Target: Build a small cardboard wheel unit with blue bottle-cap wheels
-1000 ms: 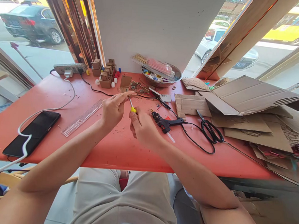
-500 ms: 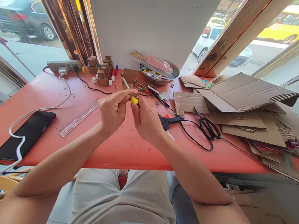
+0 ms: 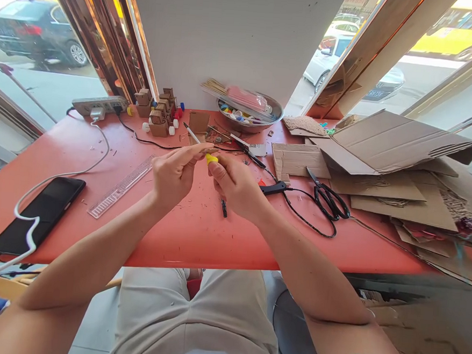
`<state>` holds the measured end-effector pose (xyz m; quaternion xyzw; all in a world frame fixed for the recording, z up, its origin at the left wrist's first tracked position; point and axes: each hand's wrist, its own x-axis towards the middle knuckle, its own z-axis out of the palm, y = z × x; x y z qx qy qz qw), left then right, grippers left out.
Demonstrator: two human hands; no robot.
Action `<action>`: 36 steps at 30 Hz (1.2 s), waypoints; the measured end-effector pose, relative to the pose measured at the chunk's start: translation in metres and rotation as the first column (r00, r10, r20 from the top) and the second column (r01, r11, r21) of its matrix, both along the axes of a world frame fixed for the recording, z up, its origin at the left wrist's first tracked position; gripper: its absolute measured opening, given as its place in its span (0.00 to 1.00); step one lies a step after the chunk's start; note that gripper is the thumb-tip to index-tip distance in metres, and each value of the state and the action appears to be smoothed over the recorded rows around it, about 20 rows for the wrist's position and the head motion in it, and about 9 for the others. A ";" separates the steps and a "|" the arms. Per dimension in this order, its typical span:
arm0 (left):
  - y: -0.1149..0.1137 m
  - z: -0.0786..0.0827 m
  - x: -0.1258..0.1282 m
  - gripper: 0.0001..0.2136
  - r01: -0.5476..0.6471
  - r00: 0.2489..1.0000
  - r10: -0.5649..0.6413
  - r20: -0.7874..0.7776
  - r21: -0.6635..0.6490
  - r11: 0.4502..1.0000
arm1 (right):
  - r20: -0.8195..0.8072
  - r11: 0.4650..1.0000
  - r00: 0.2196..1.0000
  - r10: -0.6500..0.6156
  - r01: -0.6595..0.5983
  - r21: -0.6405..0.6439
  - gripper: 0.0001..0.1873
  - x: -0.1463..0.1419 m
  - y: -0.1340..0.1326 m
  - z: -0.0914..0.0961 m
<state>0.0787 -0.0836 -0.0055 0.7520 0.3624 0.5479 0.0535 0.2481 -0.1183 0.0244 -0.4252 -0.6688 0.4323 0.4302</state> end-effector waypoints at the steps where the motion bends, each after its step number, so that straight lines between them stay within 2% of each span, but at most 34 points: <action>1: -0.003 0.002 0.003 0.16 -0.006 0.999 0.006 0.032 -0.016 1.000 | -0.003 0.999 1.000 -0.026 0.026 0.025 0.18 -0.003 -0.001 -0.001; 3: -0.007 0.005 0.007 0.16 -0.033 0.996 0.035 0.087 -0.030 0.999 | -0.047 0.999 0.998 -0.035 0.035 0.011 0.16 -0.012 -0.004 -0.003; 6: -0.006 0.001 0.006 0.16 -0.051 0.993 0.050 0.106 0.009 0.999 | -0.202 0.977 0.976 0.075 -0.113 -0.180 0.17 -0.021 -0.008 -0.004; 9: 0.002 -0.006 0.001 0.15 -0.031 0.998 0.026 0.058 0.091 0.995 | -0.381 0.872 0.909 0.167 -0.317 -0.372 0.19 -0.021 -0.010 0.002; 11: 0.006 -0.009 -0.001 0.16 -0.033 0.999 0.031 0.023 0.104 0.994 | -0.451 0.809 0.875 0.178 -0.391 -0.438 0.20 -0.017 -0.010 0.008; 13: 0.007 -0.009 -0.001 0.17 -0.032 0.999 0.031 0.016 0.085 0.996 | -0.479 0.778 0.859 0.183 -0.424 -0.464 0.22 -0.014 -0.008 0.010; 14: 0.007 -0.008 0.000 0.17 -0.022 0.999 0.020 0.031 0.072 0.997 | -0.477 0.782 0.858 0.189 -0.425 -0.456 0.22 -0.012 -0.007 0.010; 16: 0.009 -0.007 0.000 0.18 0.003 0.995 -0.007 0.100 0.035 0.999 | -0.430 0.829 0.878 0.212 -0.395 -0.397 0.23 -0.009 -0.005 0.005; 19: 0.022 -0.008 -0.008 0.22 0.021 0.971 -0.009 0.240 -0.045 0.999 | -0.240 0.900 0.926 0.290 -0.349 -0.261 0.25 0.000 0.000 -0.002; 21: 0.034 -0.011 -0.017 0.22 0.032 0.957 0.001 0.291 -0.110 0.993 | -0.117 0.911 0.930 0.348 -0.365 -0.193 0.27 0.009 0.003 -0.003; 22: 0.039 -0.012 -0.021 0.22 0.052 0.950 -0.004 0.311 -0.146 0.988 | -0.090 0.918 0.931 0.353 -0.363 -0.162 0.28 0.014 0.005 -0.002; 24: 0.046 -0.014 -0.028 0.21 0.139 0.936 -0.048 0.348 -0.239 0.961 | -0.093 0.957 0.959 0.268 -0.276 -0.088 0.28 0.022 0.009 0.000; 26: 0.047 -0.013 -0.030 0.19 0.282 0.903 -0.128 0.410 -0.342 0.896 | -0.139 0.993 0.984 0.108 -0.113 -0.030 0.27 0.026 0.014 0.000; 28: 0.043 -0.008 -0.028 0.18 0.447 0.841 -0.204 0.500 -0.432 0.783 | -0.188 0.999 0.982 -0.023 0.018 -0.026 0.27 0.025 0.019 -0.004; 29: 0.041 -0.005 -0.026 0.17 0.521 0.805 -0.229 0.547 -0.468 0.714 | -0.211 0.998 0.976 -0.049 0.041 -0.045 0.27 0.024 0.020 -0.006; 31: 0.035 0.000 -0.022 0.15 0.626 0.745 -0.247 0.620 -0.520 0.582 | -0.261 0.996 0.965 -0.035 0.013 -0.089 0.27 0.019 0.021 -0.010; 33: 0.031 0.004 -0.019 0.12 0.689 0.704 -0.257 0.662 -0.548 0.474 | -0.311 0.992 0.950 0.029 -0.066 -0.109 0.27 0.015 0.020 -0.011; 36: 0.030 0.005 -0.017 0.08 0.725 0.683 -0.292 0.669 -0.573 0.383 | -0.358 0.988 0.929 0.088 -0.128 -0.090 0.27 0.011 0.016 -0.010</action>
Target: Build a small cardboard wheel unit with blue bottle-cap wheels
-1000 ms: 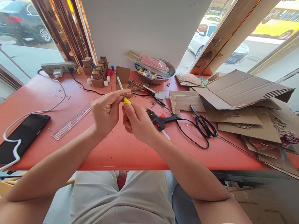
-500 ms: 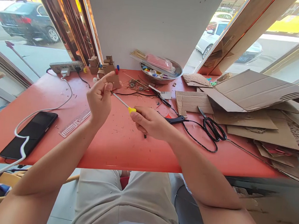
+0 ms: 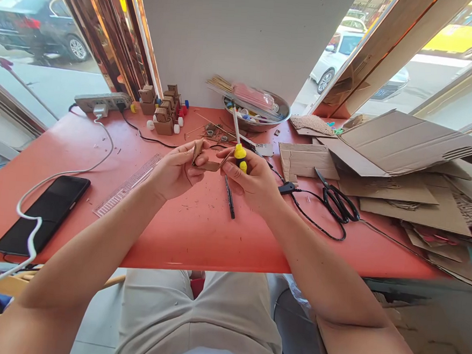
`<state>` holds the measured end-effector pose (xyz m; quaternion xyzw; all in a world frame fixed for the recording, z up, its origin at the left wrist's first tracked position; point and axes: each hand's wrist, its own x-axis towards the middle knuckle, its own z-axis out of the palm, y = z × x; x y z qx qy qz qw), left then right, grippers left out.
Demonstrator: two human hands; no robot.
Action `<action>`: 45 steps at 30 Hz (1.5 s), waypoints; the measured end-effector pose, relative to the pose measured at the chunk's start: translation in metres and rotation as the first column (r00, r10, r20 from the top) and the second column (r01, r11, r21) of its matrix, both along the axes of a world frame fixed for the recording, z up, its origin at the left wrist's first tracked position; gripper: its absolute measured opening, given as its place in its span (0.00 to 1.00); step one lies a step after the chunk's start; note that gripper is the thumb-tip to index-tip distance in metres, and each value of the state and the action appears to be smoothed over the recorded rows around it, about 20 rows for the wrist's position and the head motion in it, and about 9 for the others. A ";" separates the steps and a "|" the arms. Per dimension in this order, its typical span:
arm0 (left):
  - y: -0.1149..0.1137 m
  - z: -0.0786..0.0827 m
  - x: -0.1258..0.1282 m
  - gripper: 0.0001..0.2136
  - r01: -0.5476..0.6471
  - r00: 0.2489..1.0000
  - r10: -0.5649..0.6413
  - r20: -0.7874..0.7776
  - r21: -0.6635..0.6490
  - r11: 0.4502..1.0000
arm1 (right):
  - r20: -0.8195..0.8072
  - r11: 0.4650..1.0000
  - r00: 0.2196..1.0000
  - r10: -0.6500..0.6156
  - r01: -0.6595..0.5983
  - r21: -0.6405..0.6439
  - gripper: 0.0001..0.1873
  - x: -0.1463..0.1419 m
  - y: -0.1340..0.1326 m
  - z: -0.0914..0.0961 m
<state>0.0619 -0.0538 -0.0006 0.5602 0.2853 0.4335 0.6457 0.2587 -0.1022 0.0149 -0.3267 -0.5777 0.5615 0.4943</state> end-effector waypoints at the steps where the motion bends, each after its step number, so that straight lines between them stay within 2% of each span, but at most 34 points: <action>1: 0.000 -0.001 0.000 0.07 0.011 1.000 -0.011 -0.007 -0.002 1.000 | 0.000 1.000 1.000 -0.005 0.005 0.014 0.27 -0.001 -0.001 0.001; 3: 0.002 -0.003 0.001 0.09 -0.016 1.000 0.016 -0.010 -0.004 1.000 | 0.033 0.997 0.999 -0.034 0.032 0.066 0.26 -0.001 0.000 0.001; 6: 0.004 -0.009 0.002 0.15 -0.165 0.986 0.164 0.020 0.023 0.986 | 0.108 0.967 0.978 -0.181 0.156 0.202 0.24 0.001 0.002 -0.003; 8: 0.003 -0.012 0.004 0.20 -0.291 0.957 0.288 0.043 0.111 0.950 | 0.145 0.920 0.937 -0.318 0.268 0.284 0.22 0.002 0.004 -0.005; 10: 0.000 -0.013 0.007 0.24 -0.355 0.935 0.350 0.062 0.241 0.904 | 0.188 0.879 0.890 -0.416 0.341 0.334 0.21 0.004 0.006 -0.008; 13: -0.009 -0.012 0.015 0.27 -0.269 0.958 0.286 0.015 0.387 0.882 | 0.265 0.859 0.849 -0.458 0.345 0.378 0.20 0.004 0.006 -0.010; 16: -0.016 -0.009 0.023 0.27 -0.171 0.978 0.207 -0.038 0.431 0.886 | 0.322 0.868 0.840 -0.436 0.300 0.395 0.17 0.002 0.006 -0.014; 21: -0.012 -0.010 0.023 0.23 -0.202 0.967 0.245 -0.067 0.377 0.904 | 0.332 0.897 0.865 -0.376 0.250 0.366 0.17 -0.004 0.004 -0.021; 24: -0.002 -0.014 0.016 0.21 -0.317 0.942 0.336 -0.013 0.301 0.900 | 0.362 0.909 0.865 -0.348 0.218 0.355 0.17 -0.005 0.000 -0.023; 27: 0.009 -0.018 0.006 0.20 -0.446 0.893 0.447 0.049 0.226 0.866 | 0.452 0.905 0.824 -0.342 0.159 0.395 0.15 -0.005 -0.006 -0.022; 29: 0.013 -0.019 0.002 0.20 -0.486 0.873 0.483 0.067 0.189 0.853 | 0.503 0.891 0.783 -0.365 0.136 0.434 0.16 -0.005 -0.008 -0.020; 34: 0.014 -0.017 0.000 0.16 -0.524 0.851 0.517 0.086 0.116 0.844 | 0.586 0.879 0.711 -0.389 0.096 0.467 0.19 -0.006 -0.010 -0.019; 45: 0.008 -0.014 0.006 0.18 -0.552 0.834 0.539 0.116 0.154 0.820 | 0.587 0.877 0.718 -0.374 0.069 0.475 0.21 -0.010 -0.009 -0.022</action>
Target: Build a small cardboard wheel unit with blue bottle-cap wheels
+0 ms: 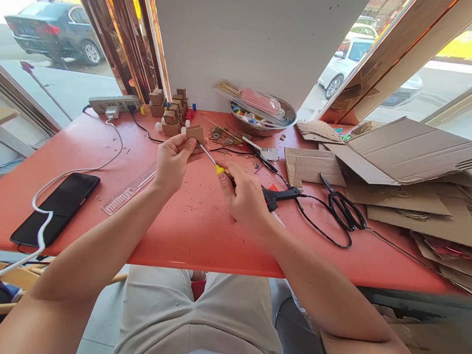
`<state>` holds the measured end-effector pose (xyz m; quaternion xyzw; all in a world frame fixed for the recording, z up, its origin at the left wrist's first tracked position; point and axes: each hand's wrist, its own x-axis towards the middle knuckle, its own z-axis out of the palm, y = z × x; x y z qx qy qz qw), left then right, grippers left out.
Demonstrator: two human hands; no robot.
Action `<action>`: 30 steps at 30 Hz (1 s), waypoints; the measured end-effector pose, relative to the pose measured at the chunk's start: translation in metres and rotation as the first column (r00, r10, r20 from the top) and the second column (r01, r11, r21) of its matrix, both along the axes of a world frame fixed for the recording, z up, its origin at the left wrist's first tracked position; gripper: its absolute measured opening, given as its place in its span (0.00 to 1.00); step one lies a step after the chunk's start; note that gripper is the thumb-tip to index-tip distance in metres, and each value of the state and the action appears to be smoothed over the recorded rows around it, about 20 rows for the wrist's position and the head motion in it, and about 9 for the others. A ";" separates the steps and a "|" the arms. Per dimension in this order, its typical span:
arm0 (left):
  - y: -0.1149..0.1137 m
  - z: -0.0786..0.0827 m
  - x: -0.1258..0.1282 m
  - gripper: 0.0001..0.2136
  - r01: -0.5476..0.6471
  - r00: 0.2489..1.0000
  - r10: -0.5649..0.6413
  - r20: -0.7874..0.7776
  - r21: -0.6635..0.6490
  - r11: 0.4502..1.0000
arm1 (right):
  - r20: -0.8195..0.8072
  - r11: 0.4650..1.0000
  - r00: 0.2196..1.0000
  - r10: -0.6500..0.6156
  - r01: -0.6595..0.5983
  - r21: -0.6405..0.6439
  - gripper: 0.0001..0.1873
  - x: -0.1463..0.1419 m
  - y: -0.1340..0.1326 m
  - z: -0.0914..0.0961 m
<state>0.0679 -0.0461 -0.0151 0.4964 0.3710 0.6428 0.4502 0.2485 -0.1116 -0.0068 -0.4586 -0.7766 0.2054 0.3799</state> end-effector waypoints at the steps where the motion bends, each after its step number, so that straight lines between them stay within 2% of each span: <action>1: 0.000 0.000 0.000 0.18 -0.004 1.000 0.004 -0.005 -0.002 1.000 | 0.002 1.000 1.000 -0.002 0.002 -0.007 0.21 0.000 0.000 0.000; 6: 0.000 -0.001 -0.002 0.19 -0.033 0.998 0.035 -0.060 0.030 0.999 | -0.060 0.999 0.998 -0.007 0.004 -0.045 0.18 -0.004 -0.003 0.003; 10: 0.001 -0.005 -0.001 0.20 -0.039 0.995 0.045 -0.086 0.070 0.997 | -0.210 0.985 0.978 -0.005 -0.031 -0.172 0.18 -0.007 -0.002 0.002; 15: -0.001 -0.007 0.001 0.21 -0.104 0.983 0.122 -0.136 0.131 0.986 | -0.485 0.919 0.874 0.000 -0.192 -0.346 0.21 -0.009 0.000 -0.001; 19: -0.004 -0.005 -0.002 0.19 -0.155 0.958 0.197 -0.210 0.201 0.967 | -0.549 0.870 0.836 -0.006 -0.266 -0.415 0.21 -0.010 0.000 0.001; 20: -0.005 -0.005 -0.003 0.19 -0.163 0.949 0.214 -0.232 0.221 0.962 | -0.531 0.874 0.847 -0.009 -0.251 -0.415 0.21 -0.010 0.000 0.002; 22: -0.006 -0.004 -0.004 0.18 -0.178 0.930 0.248 -0.272 0.258 0.950 | -0.437 0.919 0.900 -0.003 -0.170 -0.357 0.21 -0.010 -0.001 0.002; 25: -0.007 -0.003 -0.005 0.16 -0.225 0.897 0.324 -0.302 0.320 0.920 | -0.168 0.994 0.986 -0.015 -0.004 -0.113 0.22 -0.008 -0.002 0.000; 27: -0.007 -0.003 -0.003 0.15 -0.251 0.878 0.366 -0.309 0.354 0.901 | 0.010 0.997 0.997 -0.075 0.074 0.021 0.24 -0.006 -0.003 -0.003; 30: -0.009 -0.004 0.000 0.16 -0.271 0.857 0.398 -0.326 0.371 0.888 | 0.114 0.990 0.985 -0.130 0.122 0.068 0.25 -0.007 -0.003 -0.004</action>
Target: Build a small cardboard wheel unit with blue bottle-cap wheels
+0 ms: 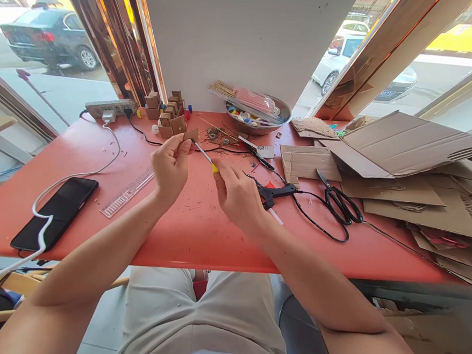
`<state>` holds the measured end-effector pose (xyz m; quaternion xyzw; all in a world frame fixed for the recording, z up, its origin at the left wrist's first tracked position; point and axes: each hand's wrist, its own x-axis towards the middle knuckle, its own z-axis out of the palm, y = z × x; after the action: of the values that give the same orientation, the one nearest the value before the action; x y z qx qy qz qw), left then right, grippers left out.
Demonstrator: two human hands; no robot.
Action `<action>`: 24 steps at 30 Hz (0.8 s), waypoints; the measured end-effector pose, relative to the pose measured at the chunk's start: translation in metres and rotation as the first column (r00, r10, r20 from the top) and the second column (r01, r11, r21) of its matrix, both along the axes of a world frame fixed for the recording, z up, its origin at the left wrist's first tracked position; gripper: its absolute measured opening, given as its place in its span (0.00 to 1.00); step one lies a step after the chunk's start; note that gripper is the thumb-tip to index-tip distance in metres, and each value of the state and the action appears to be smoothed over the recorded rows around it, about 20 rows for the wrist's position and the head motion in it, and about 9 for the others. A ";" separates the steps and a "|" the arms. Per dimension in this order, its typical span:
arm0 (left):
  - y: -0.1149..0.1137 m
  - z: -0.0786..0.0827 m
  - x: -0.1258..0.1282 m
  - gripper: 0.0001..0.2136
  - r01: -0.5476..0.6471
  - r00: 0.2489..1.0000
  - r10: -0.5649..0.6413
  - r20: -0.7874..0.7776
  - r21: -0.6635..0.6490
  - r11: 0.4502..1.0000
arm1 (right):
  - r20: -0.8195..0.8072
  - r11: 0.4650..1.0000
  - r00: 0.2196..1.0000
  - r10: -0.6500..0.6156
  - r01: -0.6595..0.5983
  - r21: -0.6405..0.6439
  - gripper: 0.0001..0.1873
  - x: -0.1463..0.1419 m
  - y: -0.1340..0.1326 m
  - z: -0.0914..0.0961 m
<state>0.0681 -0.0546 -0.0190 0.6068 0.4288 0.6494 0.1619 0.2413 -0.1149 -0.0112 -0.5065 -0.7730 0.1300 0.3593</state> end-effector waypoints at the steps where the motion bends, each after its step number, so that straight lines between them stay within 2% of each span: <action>1: 0.000 0.000 0.001 0.16 -0.012 1.000 0.012 -0.004 0.002 1.000 | -0.022 1.000 1.000 0.011 -0.011 -0.009 0.24 -0.001 0.000 0.001; 3: -0.001 0.000 0.003 0.15 -0.026 1.000 0.026 -0.001 0.008 1.000 | -0.147 0.996 0.987 0.059 -0.069 -0.059 0.23 -0.002 0.001 0.004; 5: -0.001 0.000 0.003 0.15 -0.016 1.000 0.016 0.005 0.008 1.000 | -0.342 0.968 0.933 0.108 -0.177 -0.177 0.21 -0.001 0.002 0.009; 6: -0.001 0.000 0.002 0.16 -0.009 1.000 0.009 0.004 0.005 1.000 | -0.448 0.935 0.886 0.118 -0.252 -0.252 0.20 0.000 0.003 0.012; 8: 0.000 0.000 0.000 0.17 0.006 1.000 -0.006 -0.014 -0.007 1.000 | -0.636 0.825 0.765 0.102 -0.422 -0.377 0.20 0.003 0.004 0.017; 10: 0.001 0.000 -0.003 0.18 0.015 0.999 -0.016 -0.044 -0.020 1.000 | -0.745 0.715 0.665 0.059 -0.549 -0.433 0.20 0.005 0.006 0.020; 11: 0.001 0.000 -0.004 0.18 0.019 0.998 -0.020 -0.057 -0.026 0.999 | -0.759 0.691 0.650 0.045 -0.568 -0.446 0.21 0.006 0.006 0.020; 12: 0.001 -0.001 -0.005 0.18 0.024 0.998 -0.026 -0.063 -0.030 0.999 | -0.741 0.701 0.670 0.046 -0.550 -0.454 0.22 0.006 0.006 0.019; 13: 0.001 -0.001 -0.004 0.18 0.031 0.998 -0.033 -0.062 -0.034 0.999 | -0.683 0.746 0.728 0.061 -0.488 -0.454 0.22 0.006 0.005 0.018; 14: 0.001 -0.001 -0.004 0.17 0.043 0.998 -0.045 -0.052 -0.037 0.998 | -0.577 0.817 0.813 0.077 -0.383 -0.431 0.22 0.005 0.005 0.016; 16: 0.000 -0.001 0.000 0.16 0.083 0.996 -0.084 -0.010 -0.047 0.995 | -0.248 0.952 0.968 0.052 -0.123 -0.281 0.23 0.003 0.002 0.010; 17: 0.000 -0.001 0.002 0.15 0.106 0.994 -0.105 0.013 -0.053 0.993 | -0.077 0.983 0.997 0.011 -0.025 -0.180 0.24 0.002 0.000 0.007; 19: -0.002 0.000 0.005 0.15 0.133 0.990 -0.130 0.054 -0.060 0.989 | 0.138 0.997 0.989 -0.057 0.064 -0.044 0.27 0.001 -0.003 0.003; 21: -0.003 0.000 0.007 0.15 0.136 0.989 -0.131 0.075 -0.066 0.989 | 0.121 0.999 0.992 -0.044 0.046 -0.019 0.26 0.001 -0.004 0.002; 23: -0.004 0.000 0.006 0.14 0.128 0.990 -0.123 0.073 -0.068 0.989 | -0.116 0.993 0.992 0.046 -0.058 -0.101 0.22 0.003 -0.001 0.004; 24: -0.004 0.000 0.005 0.14 0.121 0.991 -0.116 0.064 -0.067 0.990 | -0.282 0.972 0.955 0.098 -0.153 -0.180 0.21 0.005 0.001 0.006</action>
<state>0.0730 -0.0582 -0.0193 0.6052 0.4096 0.6411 0.2344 0.2458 -0.1144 -0.0049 -0.4671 -0.7304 0.2977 0.3997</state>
